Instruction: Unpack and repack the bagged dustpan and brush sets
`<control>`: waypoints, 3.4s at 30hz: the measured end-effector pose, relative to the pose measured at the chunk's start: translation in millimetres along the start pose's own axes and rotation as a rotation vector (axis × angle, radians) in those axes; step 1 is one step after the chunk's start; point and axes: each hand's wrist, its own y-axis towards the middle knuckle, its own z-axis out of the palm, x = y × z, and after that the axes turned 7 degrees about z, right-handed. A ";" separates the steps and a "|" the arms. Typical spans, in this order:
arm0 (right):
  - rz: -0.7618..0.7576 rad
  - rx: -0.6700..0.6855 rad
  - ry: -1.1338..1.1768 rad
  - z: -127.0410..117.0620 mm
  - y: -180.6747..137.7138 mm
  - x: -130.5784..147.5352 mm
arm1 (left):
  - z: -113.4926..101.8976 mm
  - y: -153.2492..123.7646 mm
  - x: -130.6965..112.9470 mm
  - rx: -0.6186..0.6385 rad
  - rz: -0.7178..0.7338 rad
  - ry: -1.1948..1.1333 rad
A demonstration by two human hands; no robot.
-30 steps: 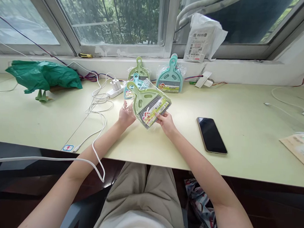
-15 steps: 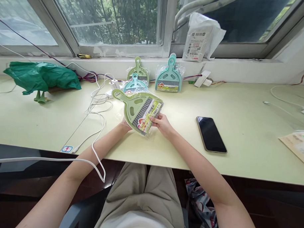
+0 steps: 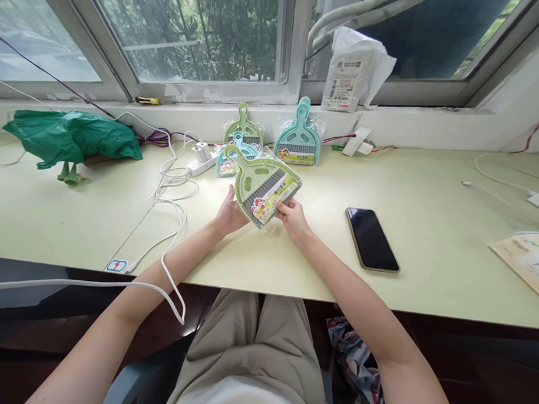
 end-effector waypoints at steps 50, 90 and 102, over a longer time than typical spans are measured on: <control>-0.078 0.021 -0.105 -2.2 0.6 8.9 | 3.0 -0.2 12.8 0.021 0.248 0.512; -0.063 0.026 -0.028 -5.4 3.4 8.3 | 3.5 -1.5 12.1 0.022 0.260 0.517; -0.030 0.036 -0.058 -5.3 3.8 10.2 | 5.7 -1.9 11.5 0.007 0.261 0.529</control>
